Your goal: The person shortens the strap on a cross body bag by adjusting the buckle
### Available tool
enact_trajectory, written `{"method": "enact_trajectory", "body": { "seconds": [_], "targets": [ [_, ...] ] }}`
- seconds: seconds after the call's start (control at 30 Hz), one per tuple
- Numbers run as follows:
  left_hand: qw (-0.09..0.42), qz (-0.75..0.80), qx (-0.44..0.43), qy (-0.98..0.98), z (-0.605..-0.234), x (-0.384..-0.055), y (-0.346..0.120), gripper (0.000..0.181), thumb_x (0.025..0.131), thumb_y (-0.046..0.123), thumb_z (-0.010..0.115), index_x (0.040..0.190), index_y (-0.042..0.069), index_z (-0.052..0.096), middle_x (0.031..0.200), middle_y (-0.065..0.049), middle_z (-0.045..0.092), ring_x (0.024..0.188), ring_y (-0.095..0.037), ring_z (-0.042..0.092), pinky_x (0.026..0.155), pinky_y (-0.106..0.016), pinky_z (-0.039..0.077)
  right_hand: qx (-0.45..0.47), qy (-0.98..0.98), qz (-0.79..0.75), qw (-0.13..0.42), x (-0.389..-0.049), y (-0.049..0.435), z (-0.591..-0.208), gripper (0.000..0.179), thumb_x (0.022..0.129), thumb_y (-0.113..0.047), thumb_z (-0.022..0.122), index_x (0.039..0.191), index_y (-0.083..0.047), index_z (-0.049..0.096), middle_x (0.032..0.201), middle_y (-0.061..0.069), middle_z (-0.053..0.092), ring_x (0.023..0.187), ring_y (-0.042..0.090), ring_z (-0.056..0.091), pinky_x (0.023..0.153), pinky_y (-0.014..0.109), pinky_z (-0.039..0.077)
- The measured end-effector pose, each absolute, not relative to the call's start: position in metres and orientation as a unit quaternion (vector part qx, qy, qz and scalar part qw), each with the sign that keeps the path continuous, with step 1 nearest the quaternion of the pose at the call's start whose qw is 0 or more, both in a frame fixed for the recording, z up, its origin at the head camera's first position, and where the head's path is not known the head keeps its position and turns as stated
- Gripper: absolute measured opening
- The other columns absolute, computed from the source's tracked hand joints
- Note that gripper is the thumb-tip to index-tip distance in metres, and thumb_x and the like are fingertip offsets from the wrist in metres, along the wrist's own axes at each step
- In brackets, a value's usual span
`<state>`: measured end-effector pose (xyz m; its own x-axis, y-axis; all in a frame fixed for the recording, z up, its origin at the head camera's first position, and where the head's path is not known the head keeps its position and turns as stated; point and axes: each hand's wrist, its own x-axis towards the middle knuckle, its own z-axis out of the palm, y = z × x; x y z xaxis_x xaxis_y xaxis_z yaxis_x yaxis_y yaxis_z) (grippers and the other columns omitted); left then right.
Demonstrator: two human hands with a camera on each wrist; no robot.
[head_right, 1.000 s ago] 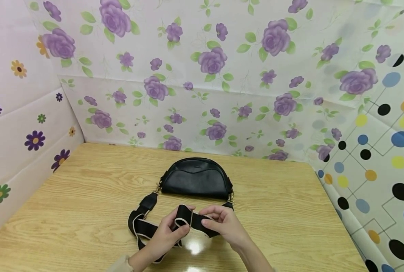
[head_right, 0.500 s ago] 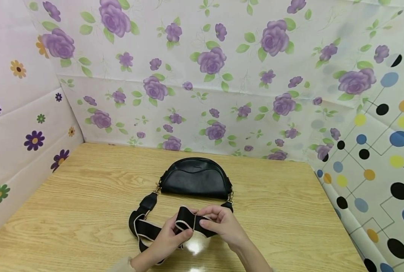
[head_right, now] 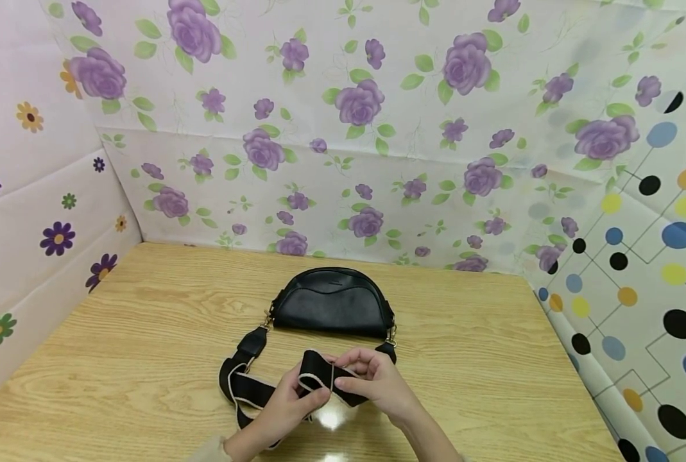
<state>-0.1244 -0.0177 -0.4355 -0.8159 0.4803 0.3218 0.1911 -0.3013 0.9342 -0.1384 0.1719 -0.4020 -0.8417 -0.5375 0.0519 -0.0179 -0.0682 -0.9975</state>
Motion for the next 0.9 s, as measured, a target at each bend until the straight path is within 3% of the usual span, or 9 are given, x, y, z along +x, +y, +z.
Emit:
{"method": "enact_trajectory", "body": {
  "seconds": [0.17,0.3,0.43,0.9],
  "targets": [
    [0.081,0.752,0.277,0.593,-0.434,-0.125,-0.02,0.036,0.092,0.011,0.051,0.124,-0.002,0.041,0.11,-0.016,0.051,0.089,-0.012,0.052,0.073,-0.025,0.043,-0.205,0.675,-0.684,0.186,-0.139,0.177,-0.403,0.021,0.084,-0.005,0.061,0.104,-0.005,0.056,0.088,0.001,0.061,0.078,0.01,0.058,0.064,0.022,0.046],
    [0.065,0.751,0.288,0.591,-0.434,-0.126,-0.021,0.036,0.091,0.01,0.052,0.123,-0.003,0.042,0.103,-0.016,0.053,0.086,-0.011,0.053,0.071,-0.024,0.044,-0.206,0.688,-0.674,0.174,-0.14,0.18,-0.404,0.027,0.084,-0.006,0.06,0.105,0.008,0.052,0.091,-0.001,0.061,0.079,0.011,0.058,0.066,0.023,0.047],
    [0.064,0.755,0.289,0.585,-0.436,-0.127,-0.023,0.038,0.09,0.008,0.054,0.124,-0.004,0.043,0.109,-0.022,0.052,0.092,-0.012,0.054,0.075,-0.025,0.045,-0.214,0.688,-0.673,0.168,-0.142,0.183,-0.405,0.032,0.085,-0.006,0.059,0.106,0.017,0.05,0.095,-0.001,0.063,0.083,0.012,0.06,0.07,0.024,0.048],
    [0.076,0.769,0.305,0.557,-0.441,-0.132,-0.026,0.048,0.083,0.009,0.063,0.124,-0.007,0.044,0.109,-0.021,0.053,0.093,-0.014,0.056,0.077,-0.026,0.047,-0.249,0.668,-0.685,0.148,-0.145,0.185,-0.403,0.02,0.085,-0.001,0.058,0.101,0.01,0.061,0.093,0.0,0.065,0.081,0.012,0.061,0.065,0.023,0.049]
  ]
}}
